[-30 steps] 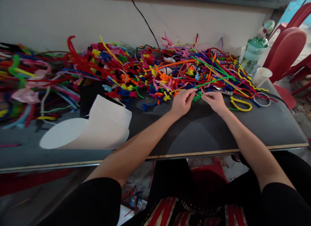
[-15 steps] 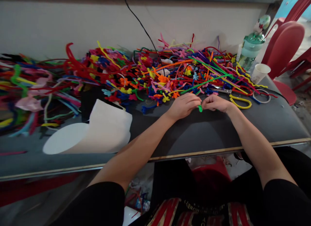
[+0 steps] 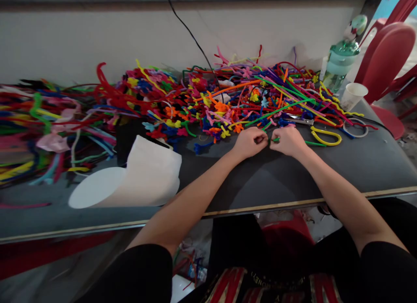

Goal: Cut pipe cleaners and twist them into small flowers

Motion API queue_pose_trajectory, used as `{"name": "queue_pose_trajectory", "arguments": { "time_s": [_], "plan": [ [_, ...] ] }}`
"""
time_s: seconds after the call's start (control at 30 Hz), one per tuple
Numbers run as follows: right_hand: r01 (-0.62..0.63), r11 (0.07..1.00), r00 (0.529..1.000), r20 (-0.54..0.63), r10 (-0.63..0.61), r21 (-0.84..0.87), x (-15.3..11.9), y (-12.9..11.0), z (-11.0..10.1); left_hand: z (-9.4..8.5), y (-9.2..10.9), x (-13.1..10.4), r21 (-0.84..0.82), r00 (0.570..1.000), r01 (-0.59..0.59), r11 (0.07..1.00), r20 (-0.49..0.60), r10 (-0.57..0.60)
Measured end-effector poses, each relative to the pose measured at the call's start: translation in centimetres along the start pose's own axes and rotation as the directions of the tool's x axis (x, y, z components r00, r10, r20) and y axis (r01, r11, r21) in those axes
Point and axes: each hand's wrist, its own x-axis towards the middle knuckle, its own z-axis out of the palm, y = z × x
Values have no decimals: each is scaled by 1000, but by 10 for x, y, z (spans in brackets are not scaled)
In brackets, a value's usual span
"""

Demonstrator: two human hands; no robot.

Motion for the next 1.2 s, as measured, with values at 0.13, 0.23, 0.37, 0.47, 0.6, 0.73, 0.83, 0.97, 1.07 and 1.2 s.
{"name": "queue_pose_trajectory", "arguments": {
  "time_s": [0.13, 0.23, 0.37, 0.47, 0.6, 0.73, 0.83, 0.97, 1.07, 1.2],
  "plan": [
    [65, 969, 967, -226, -121, -240, -7, -12, 10, 7, 1, 4, -437, 904, 387, 812, 7, -427],
    [74, 965, 952, -269, -143, -252, -8, -11, 12, 8, 2, 2, -491, 865, 462, 738, 66, -498],
    [34, 998, 963, -265, -48, -58, -6, -1, 8, 1, -5, -3, -17, 994, 54, 998, -95, -56],
    [18, 996, 972, -233, 2, 82, -3, 3, 5, -5, -11, -4, 325, 976, -180, 928, -61, 211],
    [31, 987, 980, -197, 1, 159, -1, 3, 6, -12, -16, -4, 445, 937, -309, 840, -10, 350],
    [50, 980, 984, -177, -15, 192, -1, 3, 8, -20, -14, -4, 494, 897, -404, 770, 49, 438],
    [52, 990, 983, -180, -27, 132, -2, 6, 8, -20, -6, -5, 490, 890, -440, 753, 126, 438],
    [72, 997, 986, -150, -74, -17, -4, 7, 9, -11, 3, -3, 381, 934, -357, 853, 112, 340],
    [118, 992, 970, -209, -126, -48, -7, 4, 13, -3, 1, 1, 32, 998, -58, 998, -19, 59],
    [136, 991, 951, -280, -128, 9, -8, 2, 21, 3, -10, 7, -537, 923, 383, 751, 193, -332]
  ]
}}
